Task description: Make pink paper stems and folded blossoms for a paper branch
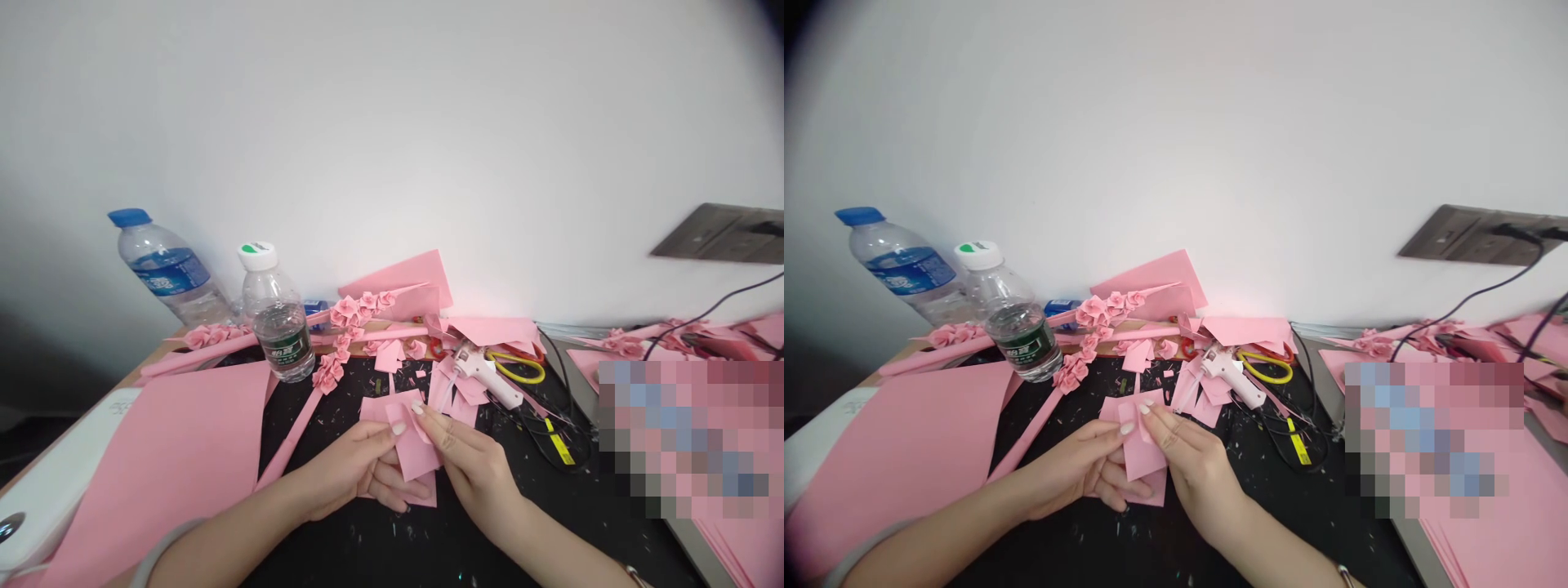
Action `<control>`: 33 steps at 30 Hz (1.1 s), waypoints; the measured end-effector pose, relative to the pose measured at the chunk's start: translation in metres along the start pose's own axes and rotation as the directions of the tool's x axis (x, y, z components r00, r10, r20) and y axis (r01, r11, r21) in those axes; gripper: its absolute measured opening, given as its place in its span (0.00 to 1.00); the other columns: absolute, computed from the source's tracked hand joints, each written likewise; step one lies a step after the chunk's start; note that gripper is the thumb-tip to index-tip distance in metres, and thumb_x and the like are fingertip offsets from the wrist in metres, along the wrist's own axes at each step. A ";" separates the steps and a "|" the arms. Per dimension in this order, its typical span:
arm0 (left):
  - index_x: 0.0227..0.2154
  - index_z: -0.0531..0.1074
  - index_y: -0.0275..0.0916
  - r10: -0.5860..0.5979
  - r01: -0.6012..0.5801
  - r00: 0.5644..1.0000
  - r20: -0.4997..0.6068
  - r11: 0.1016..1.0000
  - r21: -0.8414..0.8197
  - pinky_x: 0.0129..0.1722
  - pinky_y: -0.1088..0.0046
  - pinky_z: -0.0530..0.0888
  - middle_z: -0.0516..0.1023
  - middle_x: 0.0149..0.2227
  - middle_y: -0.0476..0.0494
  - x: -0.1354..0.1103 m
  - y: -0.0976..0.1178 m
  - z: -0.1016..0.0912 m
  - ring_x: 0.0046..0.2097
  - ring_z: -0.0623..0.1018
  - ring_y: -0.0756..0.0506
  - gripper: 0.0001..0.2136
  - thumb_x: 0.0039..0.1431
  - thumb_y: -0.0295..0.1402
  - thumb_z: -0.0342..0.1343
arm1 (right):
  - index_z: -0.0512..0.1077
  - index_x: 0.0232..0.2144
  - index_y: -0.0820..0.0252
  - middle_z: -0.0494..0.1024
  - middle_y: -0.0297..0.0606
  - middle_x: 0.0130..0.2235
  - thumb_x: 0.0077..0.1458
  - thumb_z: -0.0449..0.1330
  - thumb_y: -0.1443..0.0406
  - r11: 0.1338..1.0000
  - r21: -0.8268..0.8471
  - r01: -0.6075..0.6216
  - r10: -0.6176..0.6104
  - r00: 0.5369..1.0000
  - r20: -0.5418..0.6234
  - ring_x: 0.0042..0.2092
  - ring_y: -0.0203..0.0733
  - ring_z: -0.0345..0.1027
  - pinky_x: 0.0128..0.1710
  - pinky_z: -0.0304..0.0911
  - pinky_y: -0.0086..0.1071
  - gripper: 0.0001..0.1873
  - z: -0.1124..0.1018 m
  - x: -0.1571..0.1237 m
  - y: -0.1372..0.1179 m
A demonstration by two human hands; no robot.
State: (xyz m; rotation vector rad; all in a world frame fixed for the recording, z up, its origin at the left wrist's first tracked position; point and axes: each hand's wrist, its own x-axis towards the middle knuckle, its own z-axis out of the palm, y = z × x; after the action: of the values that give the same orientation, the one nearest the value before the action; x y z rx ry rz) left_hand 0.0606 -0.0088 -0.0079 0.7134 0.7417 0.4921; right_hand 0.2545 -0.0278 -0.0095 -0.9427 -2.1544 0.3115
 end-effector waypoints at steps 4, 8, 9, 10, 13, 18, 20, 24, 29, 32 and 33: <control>0.39 0.71 0.35 0.023 -0.024 0.999 0.028 0.999 0.028 0.35 0.73 0.75 0.79 0.35 0.41 -0.001 0.004 -0.001 0.39 0.80 0.42 0.13 0.53 0.37 0.59 | 0.53 0.60 0.53 0.64 0.42 0.58 0.58 0.45 0.76 0.997 -0.039 0.059 -0.056 0.996 0.066 0.57 0.44 0.61 0.53 0.63 0.38 0.29 -0.003 0.000 0.004; 0.41 0.73 0.36 0.067 -0.069 0.996 0.057 0.997 0.036 0.40 0.73 0.73 0.78 0.39 0.42 -0.002 0.007 -0.003 0.44 0.78 0.43 0.12 0.54 0.34 0.58 | 0.51 0.61 0.56 0.63 0.43 0.58 0.58 0.43 0.77 0.995 -0.032 0.093 -0.087 0.984 0.157 0.59 0.43 0.57 0.56 0.59 0.39 0.30 -0.003 0.002 0.007; 0.41 0.73 0.36 0.073 -0.075 0.996 0.055 0.997 0.027 0.40 0.73 0.73 0.78 0.39 0.42 -0.002 0.007 -0.003 0.44 0.78 0.43 0.12 0.55 0.34 0.57 | 0.51 0.61 0.56 0.63 0.43 0.58 0.58 0.44 0.77 0.994 -0.035 0.100 -0.092 0.981 0.168 0.59 0.43 0.56 0.56 0.59 0.40 0.30 -0.003 0.003 0.007; 0.40 0.73 0.36 0.075 -0.076 0.996 0.050 0.997 0.012 0.40 0.72 0.73 0.78 0.38 0.43 -0.002 0.007 -0.004 0.44 0.78 0.43 0.11 0.54 0.34 0.58 | 0.51 0.61 0.57 0.63 0.43 0.58 0.58 0.44 0.77 0.994 -0.039 0.104 -0.096 0.979 0.179 0.59 0.42 0.56 0.56 0.58 0.40 0.30 -0.003 0.004 0.007; 0.35 0.73 0.35 0.064 -0.063 0.998 0.018 0.996 -0.070 0.39 0.70 0.74 0.79 0.33 0.44 0.000 0.007 -0.004 0.41 0.79 0.42 0.09 0.54 0.34 0.58 | 0.51 0.61 0.58 0.62 0.44 0.59 0.58 0.45 0.76 0.993 -0.051 0.107 -0.093 0.972 0.216 0.60 0.42 0.54 0.57 0.57 0.40 0.30 -0.005 0.006 0.005; 0.35 0.73 0.35 0.071 -0.069 0.997 0.006 0.987 -0.145 0.36 0.70 0.74 0.79 0.31 0.42 0.001 0.005 -0.005 0.41 0.79 0.41 0.09 0.57 0.36 0.55 | 0.55 0.60 0.63 0.60 0.46 0.60 0.55 0.45 0.76 0.994 -0.069 0.080 -0.056 0.954 0.294 0.62 0.43 0.50 0.59 0.54 0.42 0.30 -0.011 0.009 -0.001; 0.35 0.74 0.35 0.078 -0.077 0.997 0.011 0.991 -0.112 0.37 0.71 0.74 0.79 0.32 0.42 0.000 0.005 -0.005 0.42 0.79 0.42 0.09 0.56 0.35 0.56 | 0.56 0.59 0.65 0.60 0.47 0.60 0.54 0.45 0.77 0.994 -0.076 0.079 -0.051 0.949 0.310 0.62 0.43 0.50 0.59 0.53 0.42 0.30 -0.012 0.009 -0.001; 0.40 0.74 0.35 0.083 -0.082 0.996 0.037 0.996 -0.015 0.39 0.73 0.73 0.79 0.38 0.41 -0.001 0.007 -0.005 0.46 0.77 0.42 0.10 0.55 0.31 0.57 | 0.57 0.59 0.66 0.61 0.47 0.60 0.52 0.46 0.77 0.992 -0.083 0.093 -0.062 0.946 0.319 0.62 0.43 0.49 0.59 0.53 0.43 0.30 -0.011 0.009 -0.001; 0.45 0.72 0.36 0.085 -0.086 0.995 0.048 0.996 0.016 0.40 0.74 0.73 0.78 0.42 0.39 -0.003 0.010 -0.003 0.47 0.76 0.43 0.13 0.57 0.31 0.55 | 0.57 0.58 0.68 0.60 0.47 0.60 0.50 0.46 0.77 0.987 -0.107 0.123 -0.081 0.939 0.334 0.62 0.43 0.49 0.59 0.52 0.43 0.31 -0.012 0.009 -0.001; 0.45 0.73 0.37 0.088 -0.089 0.995 0.049 0.996 0.014 0.39 0.75 0.73 0.78 0.42 0.39 -0.003 0.009 -0.004 0.46 0.77 0.43 0.13 0.57 0.31 0.56 | 0.58 0.58 0.69 0.60 0.47 0.60 0.49 0.46 0.77 0.984 -0.116 0.134 -0.086 0.934 0.347 0.63 0.43 0.48 0.60 0.52 0.43 0.31 -0.013 0.009 -0.003; 0.45 0.73 0.38 0.088 -0.089 0.995 0.050 0.996 0.014 0.39 0.75 0.73 0.78 0.42 0.39 -0.003 0.009 -0.004 0.46 0.77 0.44 0.13 0.57 0.32 0.56 | 0.59 0.57 0.70 0.60 0.47 0.60 0.49 0.46 0.77 0.984 -0.120 0.135 -0.085 0.932 0.352 0.63 0.43 0.47 0.60 0.51 0.42 0.31 -0.013 0.009 -0.003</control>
State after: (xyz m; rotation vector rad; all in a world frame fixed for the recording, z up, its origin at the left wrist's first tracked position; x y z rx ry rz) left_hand 0.0543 -0.0031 -0.0024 0.7736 0.6710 0.5480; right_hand 0.2582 -0.0245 0.0058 -0.8916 -2.5715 0.2873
